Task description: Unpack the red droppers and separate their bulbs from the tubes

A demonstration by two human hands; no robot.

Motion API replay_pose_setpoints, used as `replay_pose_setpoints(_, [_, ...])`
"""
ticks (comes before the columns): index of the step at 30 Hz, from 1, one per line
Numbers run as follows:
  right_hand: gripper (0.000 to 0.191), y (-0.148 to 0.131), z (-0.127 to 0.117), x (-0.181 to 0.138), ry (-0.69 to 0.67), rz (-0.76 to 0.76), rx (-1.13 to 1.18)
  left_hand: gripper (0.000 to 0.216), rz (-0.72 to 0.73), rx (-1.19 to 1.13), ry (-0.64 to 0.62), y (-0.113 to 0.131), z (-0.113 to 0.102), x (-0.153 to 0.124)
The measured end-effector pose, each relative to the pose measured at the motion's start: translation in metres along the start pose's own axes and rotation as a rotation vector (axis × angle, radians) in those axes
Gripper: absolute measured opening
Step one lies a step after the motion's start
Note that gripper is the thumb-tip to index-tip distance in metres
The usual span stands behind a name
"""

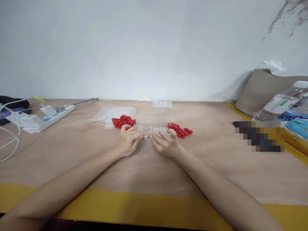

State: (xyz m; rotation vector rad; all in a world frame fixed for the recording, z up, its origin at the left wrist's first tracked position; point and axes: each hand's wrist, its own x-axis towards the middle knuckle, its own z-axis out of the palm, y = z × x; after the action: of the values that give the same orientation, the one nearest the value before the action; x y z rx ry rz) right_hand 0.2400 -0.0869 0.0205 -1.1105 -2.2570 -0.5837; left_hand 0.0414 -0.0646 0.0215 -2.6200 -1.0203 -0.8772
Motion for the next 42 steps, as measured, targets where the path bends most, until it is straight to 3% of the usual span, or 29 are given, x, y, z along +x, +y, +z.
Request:
replay_pose_setpoints(8, [0.028,0.010,-0.006,-0.001,-0.085,0.229,0.131,0.037,-0.041,-0.068,-0.019,-0.010,-0.001,-0.003])
replay_pose_setpoints(12, [0.026,0.041,-0.005,-0.003,0.088,0.489,0.067,0.036,-0.187,-0.110,0.066,-0.031,-0.004,-0.006])
replay_pose_setpoints(15, [0.026,0.072,-0.003,-0.004,0.162,0.625,0.212,0.029,-0.218,-0.092,0.136,-0.044,-0.004,-0.006])
replay_pose_setpoints(17, [0.027,0.093,-0.001,-0.005,0.125,0.780,0.293,0.030,-0.194,-0.075,0.166,-0.049,-0.001,-0.006])
replay_pose_setpoints(19, [0.027,0.113,0.002,-0.009,-0.007,0.937,0.356,0.034,-0.160,-0.050,0.186,-0.052,0.005,-0.007])
replay_pose_setpoints(21, [0.031,0.131,0.006,-0.015,-0.106,1.031,0.439,0.035,-0.138,-0.016,0.209,-0.054,0.010,-0.008])
replay_pose_setpoints(23, [0.038,0.144,0.009,-0.021,-0.112,1.094,0.460,0.031,-0.126,0.013,0.226,-0.054,0.013,-0.008])
replay_pose_setpoints(26, [0.037,0.156,0.011,-0.027,-0.111,1.131,0.413,0.022,-0.111,0.037,0.226,-0.052,0.015,-0.007])
replay_pose_setpoints(30, [0.023,0.154,0.007,-0.028,-0.240,1.106,0.457,0.016,-0.074,0.048,0.176,-0.048,0.017,-0.006])
replay_pose_setpoints(42, [0.026,0.148,0.009,-0.028,-0.412,1.006,0.691,0.020,-0.056,-0.072,0.082,-0.037,0.016,-0.009])
